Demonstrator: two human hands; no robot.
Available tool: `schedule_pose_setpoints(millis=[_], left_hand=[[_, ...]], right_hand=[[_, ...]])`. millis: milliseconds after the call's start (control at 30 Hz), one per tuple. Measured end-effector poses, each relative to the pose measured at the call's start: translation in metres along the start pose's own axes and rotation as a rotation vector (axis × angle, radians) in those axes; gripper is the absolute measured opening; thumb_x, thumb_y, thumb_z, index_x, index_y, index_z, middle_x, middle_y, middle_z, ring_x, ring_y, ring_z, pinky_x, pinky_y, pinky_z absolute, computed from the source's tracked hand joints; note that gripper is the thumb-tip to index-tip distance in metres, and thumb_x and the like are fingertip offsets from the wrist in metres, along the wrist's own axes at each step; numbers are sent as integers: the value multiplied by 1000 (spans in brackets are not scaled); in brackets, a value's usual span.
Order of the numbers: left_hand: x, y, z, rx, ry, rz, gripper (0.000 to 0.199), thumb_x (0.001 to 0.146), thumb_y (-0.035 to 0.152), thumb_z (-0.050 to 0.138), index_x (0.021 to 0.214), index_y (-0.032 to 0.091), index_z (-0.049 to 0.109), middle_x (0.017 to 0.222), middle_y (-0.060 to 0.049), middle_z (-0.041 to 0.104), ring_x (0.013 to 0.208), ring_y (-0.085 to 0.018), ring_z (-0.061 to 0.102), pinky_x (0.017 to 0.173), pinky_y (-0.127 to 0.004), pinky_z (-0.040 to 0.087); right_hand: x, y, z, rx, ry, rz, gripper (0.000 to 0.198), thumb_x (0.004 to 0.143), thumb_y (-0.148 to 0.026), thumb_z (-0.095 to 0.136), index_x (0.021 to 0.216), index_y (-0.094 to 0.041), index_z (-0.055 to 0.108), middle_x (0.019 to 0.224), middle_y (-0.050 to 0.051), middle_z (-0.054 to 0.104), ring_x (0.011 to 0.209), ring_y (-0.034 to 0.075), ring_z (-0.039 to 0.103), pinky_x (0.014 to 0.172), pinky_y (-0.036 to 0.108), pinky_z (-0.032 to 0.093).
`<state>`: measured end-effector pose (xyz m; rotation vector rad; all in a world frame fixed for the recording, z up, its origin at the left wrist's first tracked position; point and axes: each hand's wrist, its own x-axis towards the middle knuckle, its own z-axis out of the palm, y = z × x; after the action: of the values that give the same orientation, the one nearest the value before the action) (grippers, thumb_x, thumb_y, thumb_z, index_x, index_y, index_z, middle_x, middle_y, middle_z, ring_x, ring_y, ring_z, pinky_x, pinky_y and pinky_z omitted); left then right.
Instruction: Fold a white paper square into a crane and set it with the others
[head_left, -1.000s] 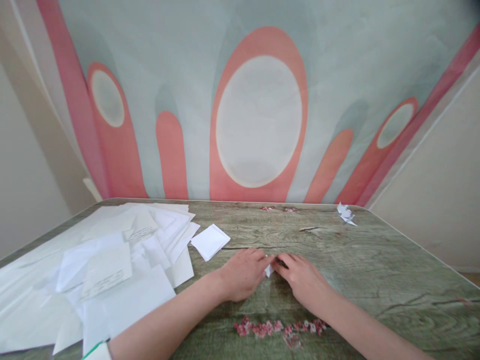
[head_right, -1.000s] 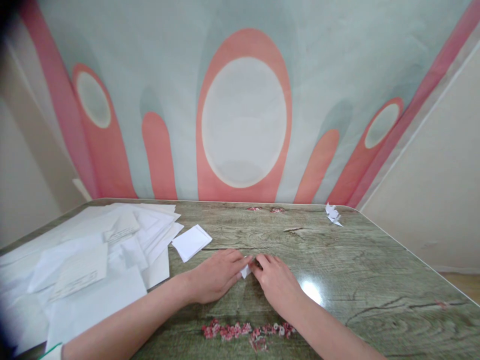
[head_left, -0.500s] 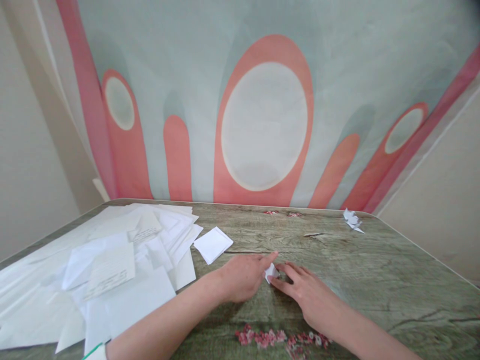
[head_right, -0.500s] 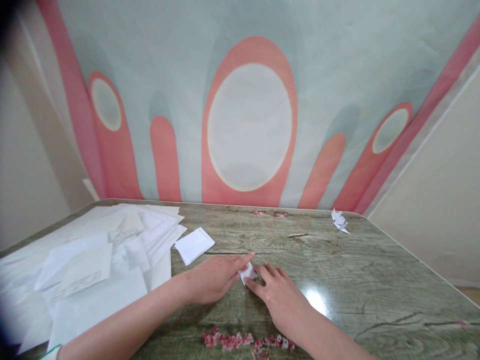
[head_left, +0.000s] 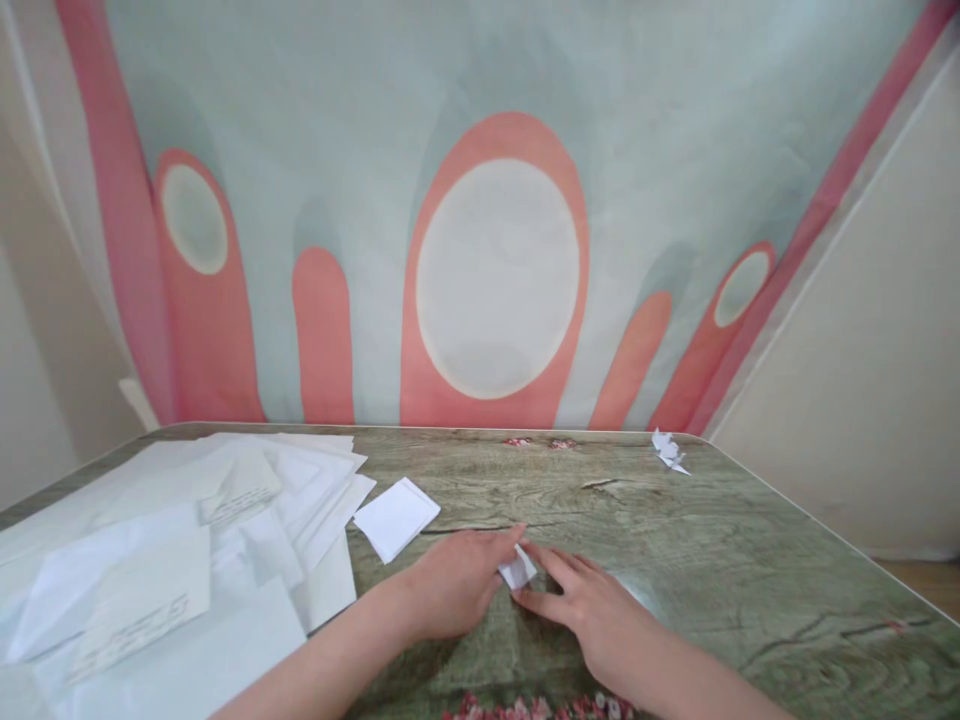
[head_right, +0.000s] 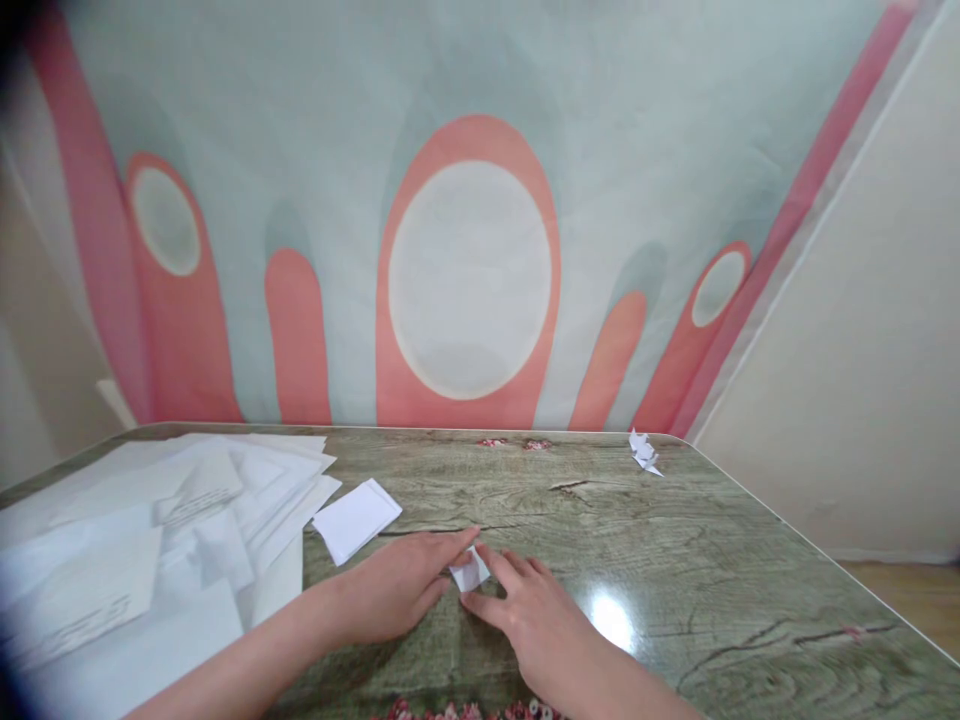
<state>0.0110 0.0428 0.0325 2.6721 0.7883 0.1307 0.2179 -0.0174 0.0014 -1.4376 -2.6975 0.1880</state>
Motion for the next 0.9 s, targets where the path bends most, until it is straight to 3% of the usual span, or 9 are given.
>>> schedule_pose_setpoints(millis=[100, 200, 400, 667, 900], left_hand=[[-1, 0, 0, 24, -11, -13, 56, 84, 16, 37, 138, 14, 24, 136, -11, 41, 122, -20, 41, 102, -34, 32], [0, 1, 0, 41, -22, -14, 55, 84, 16, 36, 138, 13, 24, 137, -11, 40, 123, -20, 41, 103, -33, 31], [0, 4, 0, 54, -33, -9, 55, 84, 16, 36, 138, 13, 24, 136, -12, 42, 122, -21, 42, 102, -33, 32], [-2, -1, 5, -6, -20, -11, 60, 82, 18, 40, 138, 18, 21, 134, -10, 44, 119, -23, 46, 98, -35, 36], [-1, -1, 2, -5, -8, 26, 56, 82, 17, 41, 137, 16, 26, 131, -11, 47, 117, -22, 46, 98, -33, 35]], right_hand=[[3, 4, 2, 22, 71, 51, 57, 76, -1, 41, 125, -28, 48, 129, 9, 46, 108, 22, 50, 92, 37, 40], [7, 9, 8, 8, 142, 97, 50, 81, -2, 39, 125, -22, 49, 113, 10, 55, 102, 21, 51, 89, 37, 41], [8, 15, 15, -33, 140, 50, 47, 80, -3, 44, 122, -24, 52, 120, 12, 49, 106, 24, 47, 87, 40, 41], [6, -1, 11, 17, 125, -57, 44, 82, -10, 47, 122, -28, 51, 123, 9, 49, 108, 22, 46, 89, 38, 39], [5, -1, 9, 50, 127, -28, 47, 80, -6, 46, 122, -28, 51, 123, 7, 49, 109, 21, 45, 91, 38, 37]])
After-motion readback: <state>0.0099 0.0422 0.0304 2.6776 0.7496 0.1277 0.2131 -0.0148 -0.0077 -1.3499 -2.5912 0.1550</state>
